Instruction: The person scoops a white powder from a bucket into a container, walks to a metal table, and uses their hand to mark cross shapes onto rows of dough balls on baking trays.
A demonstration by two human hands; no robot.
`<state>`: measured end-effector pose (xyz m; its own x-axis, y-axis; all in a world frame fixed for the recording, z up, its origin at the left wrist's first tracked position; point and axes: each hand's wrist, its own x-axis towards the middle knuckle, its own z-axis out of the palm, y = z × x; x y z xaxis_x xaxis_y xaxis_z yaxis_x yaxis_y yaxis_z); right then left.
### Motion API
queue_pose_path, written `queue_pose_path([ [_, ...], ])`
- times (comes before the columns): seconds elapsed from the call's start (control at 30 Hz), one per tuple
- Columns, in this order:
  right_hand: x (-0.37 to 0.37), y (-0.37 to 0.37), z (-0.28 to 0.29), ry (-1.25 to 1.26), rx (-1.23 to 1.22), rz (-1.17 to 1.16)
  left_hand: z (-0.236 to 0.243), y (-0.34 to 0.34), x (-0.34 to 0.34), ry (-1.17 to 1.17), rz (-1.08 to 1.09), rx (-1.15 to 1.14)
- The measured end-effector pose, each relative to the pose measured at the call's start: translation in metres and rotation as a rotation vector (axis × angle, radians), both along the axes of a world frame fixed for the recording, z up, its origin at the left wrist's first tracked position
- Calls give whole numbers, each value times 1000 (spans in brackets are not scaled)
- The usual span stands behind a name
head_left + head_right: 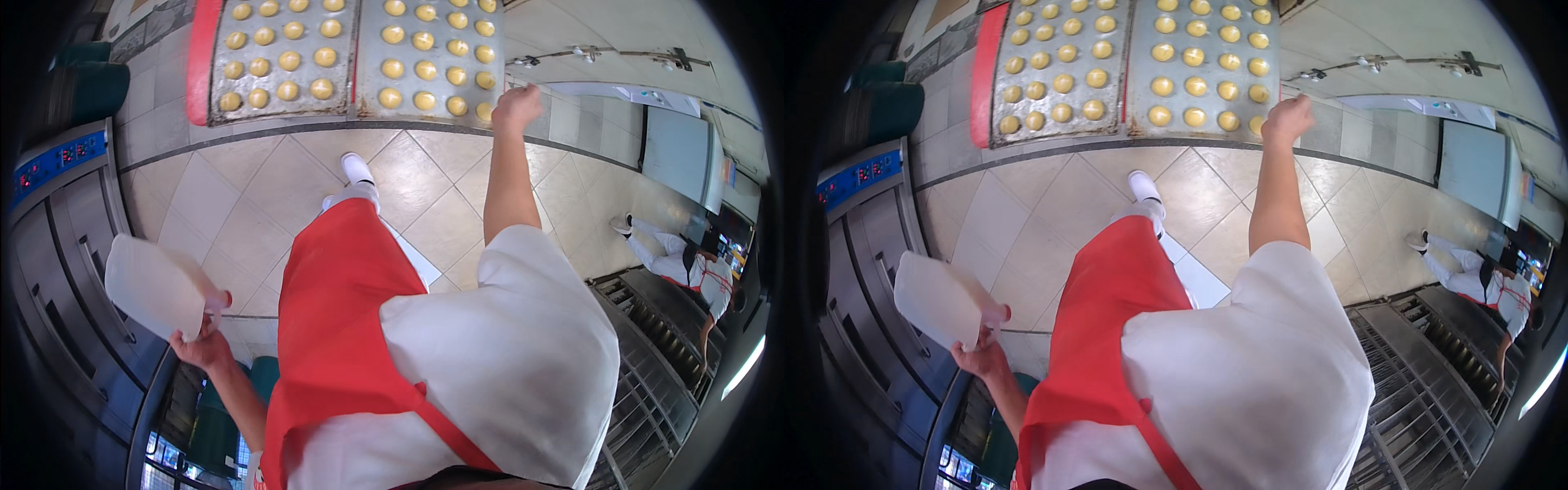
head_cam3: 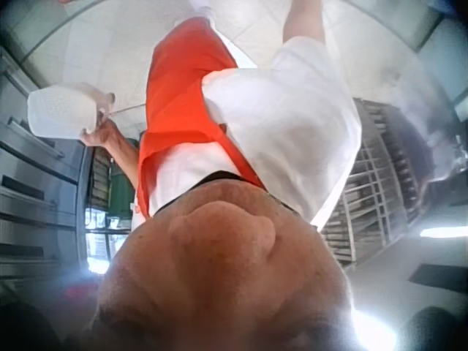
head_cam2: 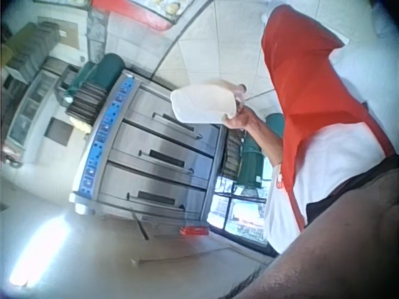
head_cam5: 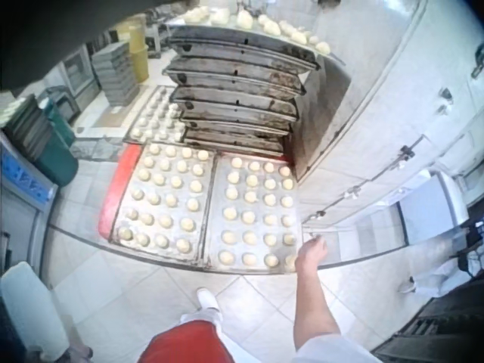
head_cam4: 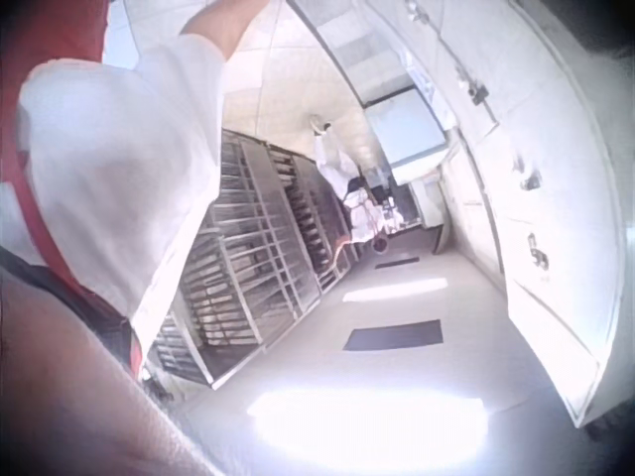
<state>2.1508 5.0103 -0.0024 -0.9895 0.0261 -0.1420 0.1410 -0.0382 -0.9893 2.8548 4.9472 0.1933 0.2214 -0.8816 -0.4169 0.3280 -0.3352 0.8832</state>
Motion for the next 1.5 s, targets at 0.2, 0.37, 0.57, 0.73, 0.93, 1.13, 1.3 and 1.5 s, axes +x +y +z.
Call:
queue_pose_path([
  [0.2,123,-106,124,-290,-518,370,-6,-47,-12,-191,53,112],
  [0.37,336,-222,211,123,-254,1400,-6,-117,-48,-356,-154,102],
  [0.57,497,-349,162,1315,85,2081,-72,-217,7,-349,-323,-77],
  [0.73,568,-446,204,911,445,2237,-39,-334,60,-425,-477,-209],
  [0.93,591,-541,244,838,494,2196,-8,-481,99,-579,-691,-251],
  [1.13,556,-661,220,1275,433,1735,-17,-636,62,-579,-771,-277],
  [1.3,550,-814,211,1104,546,2132,-11,-775,58,-715,-740,-272],
  [1.5,558,-1006,212,909,546,2648,28,-911,64,-909,-597,8],
])
